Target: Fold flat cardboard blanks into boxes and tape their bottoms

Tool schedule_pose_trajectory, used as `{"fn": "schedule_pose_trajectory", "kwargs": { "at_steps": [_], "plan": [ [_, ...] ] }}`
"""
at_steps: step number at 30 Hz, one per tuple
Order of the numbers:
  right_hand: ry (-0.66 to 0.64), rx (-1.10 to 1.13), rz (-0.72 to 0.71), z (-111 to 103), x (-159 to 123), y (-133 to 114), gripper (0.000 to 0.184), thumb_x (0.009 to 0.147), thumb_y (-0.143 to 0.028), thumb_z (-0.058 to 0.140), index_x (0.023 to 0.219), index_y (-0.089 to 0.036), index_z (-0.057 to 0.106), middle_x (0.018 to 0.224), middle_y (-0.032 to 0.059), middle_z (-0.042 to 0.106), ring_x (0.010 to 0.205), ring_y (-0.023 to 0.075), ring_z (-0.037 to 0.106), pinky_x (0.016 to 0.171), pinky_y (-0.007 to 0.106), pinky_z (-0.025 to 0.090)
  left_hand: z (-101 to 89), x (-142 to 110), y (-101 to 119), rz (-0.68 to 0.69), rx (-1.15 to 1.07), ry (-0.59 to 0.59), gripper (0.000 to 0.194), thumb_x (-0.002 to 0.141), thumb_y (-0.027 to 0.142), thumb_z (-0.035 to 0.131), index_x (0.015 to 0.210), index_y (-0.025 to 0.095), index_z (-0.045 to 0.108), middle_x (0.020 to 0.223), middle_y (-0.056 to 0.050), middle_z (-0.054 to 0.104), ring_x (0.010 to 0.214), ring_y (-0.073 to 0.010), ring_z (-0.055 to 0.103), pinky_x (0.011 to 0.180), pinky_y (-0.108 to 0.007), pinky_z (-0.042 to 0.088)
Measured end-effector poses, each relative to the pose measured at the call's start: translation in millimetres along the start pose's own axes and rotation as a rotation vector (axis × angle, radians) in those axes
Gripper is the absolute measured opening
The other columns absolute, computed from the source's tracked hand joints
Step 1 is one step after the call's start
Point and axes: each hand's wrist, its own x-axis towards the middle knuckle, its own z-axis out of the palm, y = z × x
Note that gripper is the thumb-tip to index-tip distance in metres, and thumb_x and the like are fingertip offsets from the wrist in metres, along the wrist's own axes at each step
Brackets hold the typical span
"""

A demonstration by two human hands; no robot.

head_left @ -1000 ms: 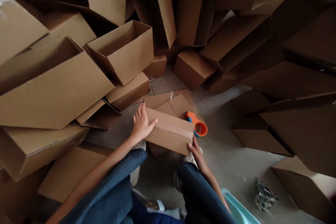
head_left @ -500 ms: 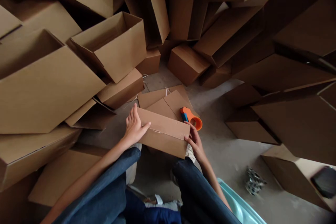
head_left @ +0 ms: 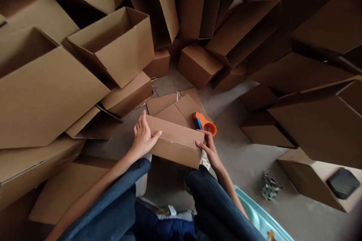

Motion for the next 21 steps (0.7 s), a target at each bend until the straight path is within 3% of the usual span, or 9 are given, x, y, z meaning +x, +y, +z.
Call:
{"fn": "schedule_pose_trajectory", "kwargs": {
  "at_steps": [4,8,10,17,21],
  "plan": [
    [0.019,-0.047,0.005,1.2,4.5,-1.3,0.039,0.084,-0.055,0.063,0.112,-0.031,0.053,0.120,0.0032,0.061,0.118,0.0257,0.056,0.102,0.040,0.045,0.8,1.0,0.4,0.002,0.002,0.004,0.102,0.080,0.037,0.069,0.157,0.015,0.006,0.158,-0.027,0.029,0.146,-0.0400,0.031,0.115,-0.063,0.025],
    [-0.036,-0.137,-0.011,3.4,1.3,-0.7,0.070,0.068,-0.047,0.081,0.123,-0.029,0.042,0.129,0.0057,0.053,0.119,0.0255,0.053,0.100,0.037,0.047,-0.3,0.0,2.0,-0.006,-0.003,-0.003,0.099,0.080,0.035,0.068,0.157,0.016,0.008,0.158,-0.025,0.031,0.146,-0.0392,0.031,0.115,-0.062,0.025],
    [-0.024,-0.160,0.003,6.4,-0.2,-2.6,0.077,0.061,-0.043,0.086,0.123,-0.029,0.041,0.127,0.0058,0.052,0.116,0.0256,0.055,0.098,0.037,0.048,-0.5,-0.4,1.9,-0.006,-0.008,0.001,0.097,0.081,0.034,0.067,0.157,0.016,0.009,0.158,-0.025,0.031,0.146,-0.0388,0.031,0.115,-0.062,0.025],
    [0.045,-0.051,0.089,13.3,4.4,-12.8,0.060,0.063,-0.041,0.082,0.111,-0.032,0.047,0.106,-0.0003,0.060,0.100,0.0250,0.059,0.088,0.037,0.051,1.9,1.7,0.0,-0.003,-0.016,0.025,0.099,0.081,0.040,0.068,0.157,0.015,0.010,0.156,-0.026,0.032,0.145,-0.0402,0.033,0.114,-0.063,0.027],
    [0.083,-0.065,0.062,9.0,7.9,-6.0,0.040,0.075,-0.052,0.070,0.104,-0.032,0.051,0.103,0.0000,0.059,0.101,0.0242,0.057,0.091,0.036,0.048,1.6,2.0,1.9,-0.004,-0.003,0.019,0.100,0.080,0.038,0.069,0.157,0.015,0.010,0.156,-0.026,0.033,0.144,-0.0405,0.034,0.114,-0.062,0.027]
  ]
}}
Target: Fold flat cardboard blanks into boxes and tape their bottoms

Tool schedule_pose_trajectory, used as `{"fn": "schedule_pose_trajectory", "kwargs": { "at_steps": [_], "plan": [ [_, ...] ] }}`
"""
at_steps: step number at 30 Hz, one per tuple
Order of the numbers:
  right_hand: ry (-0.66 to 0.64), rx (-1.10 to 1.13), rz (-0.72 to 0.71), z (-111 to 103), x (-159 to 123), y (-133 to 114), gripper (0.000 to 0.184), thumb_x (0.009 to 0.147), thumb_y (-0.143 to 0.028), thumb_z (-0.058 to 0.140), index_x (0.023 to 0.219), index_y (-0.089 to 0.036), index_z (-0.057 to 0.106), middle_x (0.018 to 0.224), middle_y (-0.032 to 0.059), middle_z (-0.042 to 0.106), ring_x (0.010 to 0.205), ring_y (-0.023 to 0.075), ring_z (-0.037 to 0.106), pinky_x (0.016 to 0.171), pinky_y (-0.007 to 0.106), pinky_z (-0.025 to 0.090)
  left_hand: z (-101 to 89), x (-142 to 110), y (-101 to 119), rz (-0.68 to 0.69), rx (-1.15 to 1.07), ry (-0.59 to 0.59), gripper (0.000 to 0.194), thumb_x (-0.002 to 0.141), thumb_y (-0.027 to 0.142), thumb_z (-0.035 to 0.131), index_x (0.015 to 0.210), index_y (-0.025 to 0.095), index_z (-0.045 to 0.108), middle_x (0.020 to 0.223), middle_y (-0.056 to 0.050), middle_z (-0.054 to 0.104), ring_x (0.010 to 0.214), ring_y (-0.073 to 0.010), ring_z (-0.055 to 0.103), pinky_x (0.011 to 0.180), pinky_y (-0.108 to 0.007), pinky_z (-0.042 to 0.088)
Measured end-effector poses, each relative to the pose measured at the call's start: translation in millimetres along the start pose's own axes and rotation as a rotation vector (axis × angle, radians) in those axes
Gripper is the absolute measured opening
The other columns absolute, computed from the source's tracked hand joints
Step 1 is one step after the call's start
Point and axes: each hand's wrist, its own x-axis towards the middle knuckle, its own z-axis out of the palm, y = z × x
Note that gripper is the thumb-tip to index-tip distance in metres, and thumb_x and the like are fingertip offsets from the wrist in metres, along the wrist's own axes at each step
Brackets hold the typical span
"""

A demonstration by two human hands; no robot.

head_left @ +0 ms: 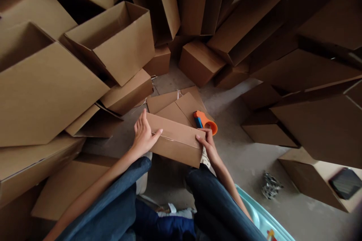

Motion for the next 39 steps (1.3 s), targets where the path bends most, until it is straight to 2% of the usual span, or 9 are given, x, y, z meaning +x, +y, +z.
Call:
{"fn": "schedule_pose_trajectory", "kwargs": {
  "at_steps": [3,7,10,15,22,26,31,35,39],
  "plan": [
    [-0.033,-0.048,-0.041,-2.3,-1.3,4.3,0.048,0.076,-0.055,0.070,0.112,-0.031,0.049,0.112,0.0012,0.054,0.107,0.0231,0.054,0.095,0.035,0.047,-1.5,-0.1,1.1,-0.010,0.022,-0.010,0.100,0.080,0.038,0.069,0.156,0.013,0.010,0.155,-0.027,0.033,0.144,-0.0412,0.034,0.114,-0.062,0.028],
    [-0.085,-0.056,-0.027,-1.4,-6.5,0.7,0.070,0.062,-0.045,0.084,0.117,-0.031,0.044,0.113,0.0015,0.052,0.106,0.0233,0.053,0.092,0.034,0.049,-2.6,0.1,1.9,-0.013,0.032,-0.016,0.098,0.080,0.038,0.069,0.156,0.013,0.011,0.154,-0.027,0.034,0.143,-0.0412,0.035,0.113,-0.062,0.028],
    [-0.078,0.009,0.016,-1.5,-5.9,-2.0,0.064,0.062,-0.045,0.083,0.113,-0.032,0.046,0.108,-0.0005,0.055,0.102,0.0238,0.054,0.091,0.035,0.048,-2.3,0.0,2.9,-0.027,0.034,-0.009,0.099,0.079,0.040,0.070,0.155,0.014,0.011,0.153,-0.027,0.035,0.143,-0.0414,0.035,0.114,-0.063,0.027],
    [-0.088,0.093,-0.009,-8.9,-2.0,6.8,0.041,0.076,-0.051,0.065,0.110,-0.030,0.055,0.116,0.0006,0.058,0.114,0.0255,0.052,0.103,0.037,0.041,-1.9,-0.4,4.5,-0.049,0.040,-0.009,0.103,0.077,0.044,0.073,0.155,0.013,0.013,0.153,-0.027,0.035,0.144,-0.0419,0.034,0.114,-0.063,0.026],
    [-0.270,0.106,-0.004,-18.7,-13.6,18.6,0.070,0.070,-0.039,0.075,0.131,-0.034,0.040,0.133,0.0027,0.051,0.122,0.0266,0.051,0.099,0.039,0.045,-4.3,-0.3,5.6,-0.041,0.064,-0.024,0.099,0.078,0.040,0.071,0.155,0.014,0.013,0.153,-0.026,0.036,0.144,-0.0399,0.035,0.114,-0.062,0.027],
    [-0.268,0.120,-0.006,-21.5,-12.0,22.2,0.067,0.070,-0.039,0.073,0.130,-0.034,0.043,0.135,0.0026,0.052,0.127,0.0288,0.049,0.102,0.041,0.044,-4.3,-0.7,5.9,-0.020,0.072,-0.026,0.100,0.078,0.038,0.071,0.155,0.015,0.012,0.153,-0.026,0.036,0.143,-0.0398,0.036,0.114,-0.062,0.028],
    [-0.173,0.059,-0.030,-23.0,-3.6,27.1,0.041,0.083,-0.054,0.059,0.117,-0.032,0.053,0.130,0.0028,0.056,0.128,0.0286,0.049,0.110,0.044,0.036,-3.8,-0.9,6.4,-0.007,0.077,-0.020,0.100,0.077,0.037,0.072,0.155,0.015,0.013,0.153,-0.026,0.037,0.143,-0.0406,0.036,0.114,-0.063,0.028],
    [-0.255,0.030,-0.065,-25.9,-5.6,29.5,0.060,0.076,-0.057,0.062,0.128,-0.033,0.048,0.138,0.0061,0.054,0.133,0.0325,0.046,0.106,0.044,0.042,-4.2,-0.9,5.9,-0.011,0.083,-0.020,0.100,0.078,0.038,0.071,0.155,0.014,0.013,0.152,-0.026,0.037,0.143,-0.0410,0.036,0.113,-0.063,0.028],
    [-0.310,0.064,-0.040,-27.4,-13.0,27.7,0.068,0.073,-0.045,0.066,0.135,-0.034,0.041,0.143,0.0056,0.052,0.134,0.0333,0.046,0.104,0.046,0.044,-3.7,-1.0,5.2,0.002,0.079,-0.020,0.101,0.078,0.038,0.072,0.156,0.016,0.011,0.153,-0.026,0.036,0.143,-0.0405,0.036,0.114,-0.063,0.028]
  ]
}}
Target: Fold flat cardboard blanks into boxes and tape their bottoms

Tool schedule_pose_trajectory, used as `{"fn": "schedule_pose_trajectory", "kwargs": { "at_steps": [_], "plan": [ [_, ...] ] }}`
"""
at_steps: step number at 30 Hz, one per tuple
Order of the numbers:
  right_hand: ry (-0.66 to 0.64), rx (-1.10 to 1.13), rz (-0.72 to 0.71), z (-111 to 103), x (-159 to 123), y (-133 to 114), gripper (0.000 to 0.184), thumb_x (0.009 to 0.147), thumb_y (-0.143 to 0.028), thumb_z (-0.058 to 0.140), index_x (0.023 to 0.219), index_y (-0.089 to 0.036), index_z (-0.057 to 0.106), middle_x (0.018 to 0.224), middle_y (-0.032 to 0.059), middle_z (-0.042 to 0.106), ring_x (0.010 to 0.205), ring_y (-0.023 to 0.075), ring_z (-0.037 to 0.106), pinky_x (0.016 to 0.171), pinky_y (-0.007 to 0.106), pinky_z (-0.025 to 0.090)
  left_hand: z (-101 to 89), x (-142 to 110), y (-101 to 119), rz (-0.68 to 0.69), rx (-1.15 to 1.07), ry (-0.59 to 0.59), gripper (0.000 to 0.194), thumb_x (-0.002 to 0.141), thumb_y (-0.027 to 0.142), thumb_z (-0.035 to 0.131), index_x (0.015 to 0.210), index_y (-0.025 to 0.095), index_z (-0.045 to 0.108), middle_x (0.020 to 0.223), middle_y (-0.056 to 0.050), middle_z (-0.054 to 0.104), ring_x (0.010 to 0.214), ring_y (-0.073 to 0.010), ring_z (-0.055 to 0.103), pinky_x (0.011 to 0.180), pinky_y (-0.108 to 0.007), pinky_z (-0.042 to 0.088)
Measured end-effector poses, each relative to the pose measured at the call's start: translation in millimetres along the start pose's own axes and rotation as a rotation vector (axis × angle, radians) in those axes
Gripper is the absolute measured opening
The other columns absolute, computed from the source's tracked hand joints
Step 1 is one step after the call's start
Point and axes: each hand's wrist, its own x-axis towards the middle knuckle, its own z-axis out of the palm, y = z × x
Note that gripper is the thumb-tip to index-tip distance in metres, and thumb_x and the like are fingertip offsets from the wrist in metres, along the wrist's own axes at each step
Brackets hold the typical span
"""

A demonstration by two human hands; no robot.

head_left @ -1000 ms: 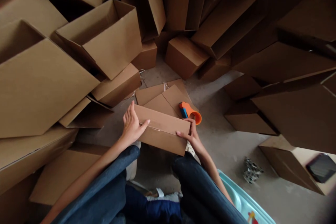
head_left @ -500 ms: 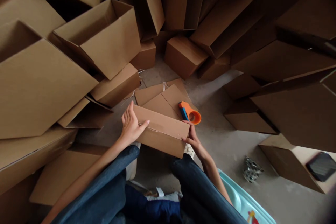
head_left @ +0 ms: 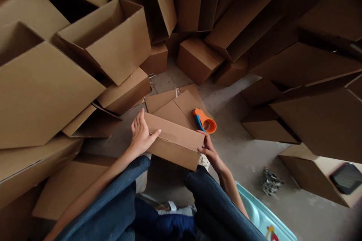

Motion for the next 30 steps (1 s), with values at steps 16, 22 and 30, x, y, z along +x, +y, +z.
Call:
{"fn": "schedule_pose_trajectory", "kwargs": {
  "at_steps": [16,22,30],
  "plan": [
    [-0.008,0.009,-0.023,-3.9,-0.8,-1.1,0.060,0.077,-0.043,0.068,0.132,-0.036,0.046,0.148,0.0021,0.046,0.136,0.0307,0.045,0.108,0.045,0.041,-0.2,-0.3,-1.9,0.014,0.006,-0.006,0.098,0.079,0.041,0.070,0.154,0.012,0.014,0.154,-0.028,0.035,0.144,-0.0406,0.036,0.114,-0.062,0.028],
    [0.009,-0.049,-0.031,-6.6,0.0,-8.3,0.049,0.083,-0.045,0.064,0.128,-0.032,0.049,0.146,0.0032,0.049,0.134,0.0271,0.046,0.111,0.043,0.039,0.3,0.0,-2.1,0.021,-0.009,-0.013,0.098,0.079,0.039,0.070,0.155,0.015,0.013,0.155,-0.026,0.035,0.144,-0.0395,0.035,0.114,-0.063,0.027],
    [-0.027,-0.075,-0.071,-6.5,-6.6,-7.3,0.064,0.077,-0.054,0.068,0.134,-0.034,0.047,0.148,0.0050,0.047,0.137,0.0303,0.044,0.113,0.046,0.036,-2.5,0.0,0.4,0.031,-0.030,-0.025,0.097,0.080,0.038,0.070,0.156,0.019,0.013,0.157,-0.024,0.033,0.146,-0.0382,0.033,0.115,-0.061,0.026]
  ]
}}
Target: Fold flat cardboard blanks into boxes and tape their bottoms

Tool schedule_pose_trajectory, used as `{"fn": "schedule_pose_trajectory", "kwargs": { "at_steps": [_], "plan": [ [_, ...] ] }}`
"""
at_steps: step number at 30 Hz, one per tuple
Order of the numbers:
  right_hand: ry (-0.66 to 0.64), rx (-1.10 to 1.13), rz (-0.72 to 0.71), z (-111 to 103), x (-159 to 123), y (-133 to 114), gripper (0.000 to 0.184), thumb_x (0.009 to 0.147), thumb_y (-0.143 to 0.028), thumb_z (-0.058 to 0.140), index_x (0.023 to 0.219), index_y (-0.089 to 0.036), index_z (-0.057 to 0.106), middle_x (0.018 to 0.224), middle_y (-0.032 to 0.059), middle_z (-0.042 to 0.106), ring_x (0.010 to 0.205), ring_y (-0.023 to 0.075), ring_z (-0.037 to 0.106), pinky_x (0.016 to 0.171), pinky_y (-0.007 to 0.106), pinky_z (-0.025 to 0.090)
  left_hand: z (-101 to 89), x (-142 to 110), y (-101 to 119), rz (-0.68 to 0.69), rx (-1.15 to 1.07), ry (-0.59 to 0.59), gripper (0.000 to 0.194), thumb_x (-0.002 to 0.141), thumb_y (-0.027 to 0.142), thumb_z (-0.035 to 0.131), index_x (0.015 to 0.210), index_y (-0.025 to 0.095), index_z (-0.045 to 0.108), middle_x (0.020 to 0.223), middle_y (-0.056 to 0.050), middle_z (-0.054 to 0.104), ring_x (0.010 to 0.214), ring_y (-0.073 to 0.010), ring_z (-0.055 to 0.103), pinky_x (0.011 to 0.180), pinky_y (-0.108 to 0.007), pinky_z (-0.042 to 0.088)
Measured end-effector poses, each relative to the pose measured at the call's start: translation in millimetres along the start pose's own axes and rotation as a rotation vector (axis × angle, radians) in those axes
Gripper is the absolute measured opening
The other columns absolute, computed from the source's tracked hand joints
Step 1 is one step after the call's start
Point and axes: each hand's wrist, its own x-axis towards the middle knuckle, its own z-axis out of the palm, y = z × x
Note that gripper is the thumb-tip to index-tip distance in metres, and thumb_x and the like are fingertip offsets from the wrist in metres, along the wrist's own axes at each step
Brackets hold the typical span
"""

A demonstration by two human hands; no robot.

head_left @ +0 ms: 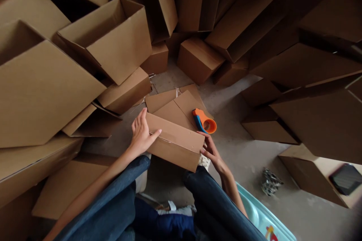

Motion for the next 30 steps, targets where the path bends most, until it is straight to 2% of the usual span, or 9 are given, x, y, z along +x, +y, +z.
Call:
{"fn": "schedule_pose_trajectory", "kwargs": {
  "at_steps": [5,10,12,16,22,26,30],
  "plan": [
    [0.029,-0.028,-0.011,2.5,2.0,-0.3,0.064,0.078,-0.057,0.069,0.133,-0.032,0.048,0.147,0.0065,0.048,0.137,0.0293,0.044,0.113,0.046,0.036,-0.2,0.4,0.8,0.001,-0.002,0.007,0.096,0.080,0.038,0.070,0.156,0.020,0.014,0.157,-0.023,0.033,0.146,-0.0379,0.033,0.115,-0.061,0.027],
    [0.085,-0.022,-0.001,3.7,4.0,-1.8,0.052,0.081,-0.053,0.067,0.126,-0.032,0.053,0.143,0.0051,0.052,0.136,0.0283,0.045,0.115,0.047,0.033,-1.0,0.5,2.1,-0.001,0.011,0.002,0.095,0.081,0.038,0.070,0.155,0.017,0.015,0.157,-0.024,0.033,0.146,-0.0378,0.032,0.115,-0.060,0.027],
    [0.068,-0.023,-0.003,3.5,2.8,-2.8,0.051,0.083,-0.051,0.065,0.129,-0.033,0.052,0.145,0.0047,0.050,0.138,0.0284,0.044,0.116,0.047,0.032,-1.5,0.5,2.4,0.001,0.014,-0.001,0.094,0.081,0.037,0.070,0.155,0.017,0.015,0.157,-0.024,0.033,0.146,-0.0376,0.032,0.116,-0.059,0.027],
    [0.010,-0.035,-0.012,2.9,-0.8,-3.1,0.059,0.082,-0.051,0.066,0.135,-0.034,0.046,0.150,0.0046,0.044,0.141,0.0288,0.040,0.116,0.048,0.032,-1.6,0.5,1.9,0.009,0.014,-0.005,0.094,0.081,0.037,0.070,0.155,0.018,0.016,0.158,-0.023,0.032,0.146,-0.0378,0.032,0.115,-0.060,0.028],
    [0.056,-0.078,0.012,5.2,-0.6,-6.5,0.052,0.085,-0.054,0.062,0.130,-0.033,0.047,0.144,0.0047,0.048,0.138,0.0272,0.043,0.115,0.045,0.033,-0.4,0.0,1.2,0.008,0.012,-0.001,0.094,0.081,0.038,0.070,0.155,0.018,0.016,0.158,-0.023,0.032,0.146,-0.0380,0.031,0.115,-0.060,0.027],
    [0.028,-0.238,0.051,12.1,0.8,-14.8,0.063,0.082,-0.054,0.065,0.134,-0.030,0.038,0.138,0.0074,0.047,0.129,0.0281,0.047,0.112,0.047,0.036,-0.5,-0.9,0.9,0.000,-0.005,0.000,0.093,0.081,0.038,0.069,0.155,0.018,0.016,0.158,-0.023,0.032,0.146,-0.0383,0.032,0.115,-0.060,0.028],
    [0.058,-0.335,0.052,19.7,3.3,-18.7,0.072,0.078,-0.055,0.068,0.136,-0.028,0.034,0.139,0.0094,0.044,0.127,0.0291,0.045,0.113,0.047,0.035,-1.0,-0.8,1.5,-0.027,-0.027,-0.010,0.094,0.081,0.039,0.069,0.155,0.020,0.015,0.158,-0.022,0.031,0.145,-0.0392,0.032,0.113,-0.062,0.030]
  ]
}}
